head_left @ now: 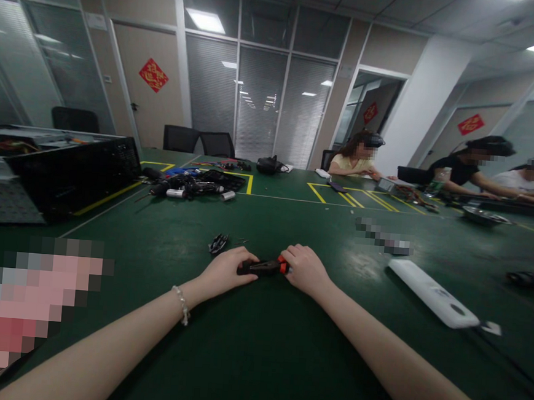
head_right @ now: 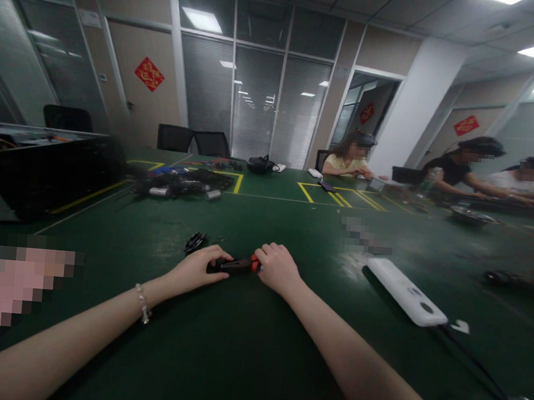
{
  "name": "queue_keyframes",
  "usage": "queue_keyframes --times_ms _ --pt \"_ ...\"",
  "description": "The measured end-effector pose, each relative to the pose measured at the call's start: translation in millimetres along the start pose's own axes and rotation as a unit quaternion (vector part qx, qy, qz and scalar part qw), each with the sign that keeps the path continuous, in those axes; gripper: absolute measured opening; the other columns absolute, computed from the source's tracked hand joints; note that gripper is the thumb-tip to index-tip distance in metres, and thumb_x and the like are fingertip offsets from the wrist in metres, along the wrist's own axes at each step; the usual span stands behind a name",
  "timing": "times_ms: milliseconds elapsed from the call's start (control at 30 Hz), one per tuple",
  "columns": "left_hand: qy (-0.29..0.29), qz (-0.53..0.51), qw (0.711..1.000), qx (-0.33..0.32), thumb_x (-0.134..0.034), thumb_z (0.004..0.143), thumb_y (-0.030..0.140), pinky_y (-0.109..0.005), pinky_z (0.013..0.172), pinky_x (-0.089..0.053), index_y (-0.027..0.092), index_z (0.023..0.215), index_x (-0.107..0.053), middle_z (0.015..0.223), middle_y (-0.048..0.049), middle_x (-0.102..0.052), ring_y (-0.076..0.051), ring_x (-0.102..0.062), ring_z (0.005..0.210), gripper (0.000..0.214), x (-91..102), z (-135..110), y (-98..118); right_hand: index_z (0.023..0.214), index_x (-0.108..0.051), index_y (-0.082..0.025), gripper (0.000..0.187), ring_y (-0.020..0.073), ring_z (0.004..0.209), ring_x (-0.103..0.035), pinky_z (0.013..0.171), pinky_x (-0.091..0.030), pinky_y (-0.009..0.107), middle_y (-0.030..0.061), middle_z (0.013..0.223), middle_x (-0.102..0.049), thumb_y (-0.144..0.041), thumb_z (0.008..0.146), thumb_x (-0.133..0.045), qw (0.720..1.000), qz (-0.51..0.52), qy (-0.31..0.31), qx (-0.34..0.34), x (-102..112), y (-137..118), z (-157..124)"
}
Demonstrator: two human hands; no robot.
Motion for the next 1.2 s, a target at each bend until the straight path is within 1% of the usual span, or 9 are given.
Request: queue_keyframes --times_ms 200,433,633,800,1067,1200 --pt "0.002 -0.002 1.000 0.006 -0.057 0.070 0.038 -0.029 0.071 -0.041 0.024 0.100 -0.056 0.096 -0.0019 -0.053 -0.017 -0.052 0.081 0.033 1.1 -0.6 0.9 0.087 -0.057 -0.015 0.019 0.0162 0.076 -0.047 0.067 -0.032 0.026 0.0060 0.084 -0.057 -0.016 0.068 -0.051 1.000 0.001 0.011 0.014 3.2 -2.4 0.0" --pt "0.004 -0.003 1.000 -0.001 -0.058 0.071 0.038 -0.028 0.067 -0.042 0.025 0.098 -0.056 0.093 -0.0002 -0.053 -0.016 -0.052 0.078 0.031 1.3 -0.7 0.2 0.088 -0.057 -0.015 0.021 0.0164 0.076 -0.047 0.067 -0.032 0.026 0.0066 0.085 -0.057 -0.017 0.068 -0.051 1.000 0.008 0.008 0.003 3.8 -0.9 -0.6" --pt "0.003 -0.005 1.000 -0.004 -0.057 0.071 0.039 -0.026 0.067 -0.042 0.025 0.099 -0.055 0.094 -0.0003 -0.052 -0.016 -0.052 0.078 0.032 0.1 -0.1 -0.9 0.088 -0.056 -0.015 0.021 0.0159 0.076 -0.046 0.067 -0.031 0.026 0.0058 0.085 -0.057 -0.016 0.068 -0.052 1.000 0.002 0.016 0.018 2.6 -2.4 -0.7" --pt "0.011 0.006 1.000 -0.016 -0.058 0.071 0.037 -0.026 0.068 -0.040 0.024 0.099 -0.056 0.092 -0.0002 -0.053 -0.015 -0.052 0.076 0.031 -0.3 0.9 0.3 0.085 -0.057 -0.016 0.019 0.0167 0.075 -0.045 0.066 -0.030 0.027 0.0057 0.082 -0.057 -0.016 0.066 -0.051 1.000 -0.006 0.020 0.009 0.0 -0.7 -0.9" --pt "0.009 0.001 1.000 -0.011 -0.058 0.070 0.038 -0.026 0.067 -0.041 0.025 0.100 -0.055 0.094 -0.0001 -0.053 -0.015 -0.052 0.078 0.032 -0.3 0.1 -2.2 0.084 -0.056 -0.016 0.018 0.0160 0.074 -0.045 0.066 -0.030 0.026 0.0050 0.081 -0.056 -0.015 0.067 -0.050 0.999 -0.006 0.029 0.022 2.6 -2.0 -0.2" --pt "0.007 0.002 1.000 -0.012 -0.058 0.071 0.038 -0.026 0.067 -0.041 0.025 0.099 -0.056 0.094 -0.0002 -0.053 -0.016 -0.052 0.078 0.032 -0.1 0.2 -1.4 0.084 -0.056 -0.016 0.018 0.0161 0.074 -0.045 0.065 -0.030 0.026 0.0049 0.081 -0.056 -0.016 0.067 -0.050 1.000 -0.007 0.027 0.011 1.6 -0.4 -0.3"
Point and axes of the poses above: each hand's wrist, its own z-axis towards the middle knuckle, its own x-axis out of the back of the hand, y = z × x, the point moved 9 cm from there along z, towards the middle knuckle
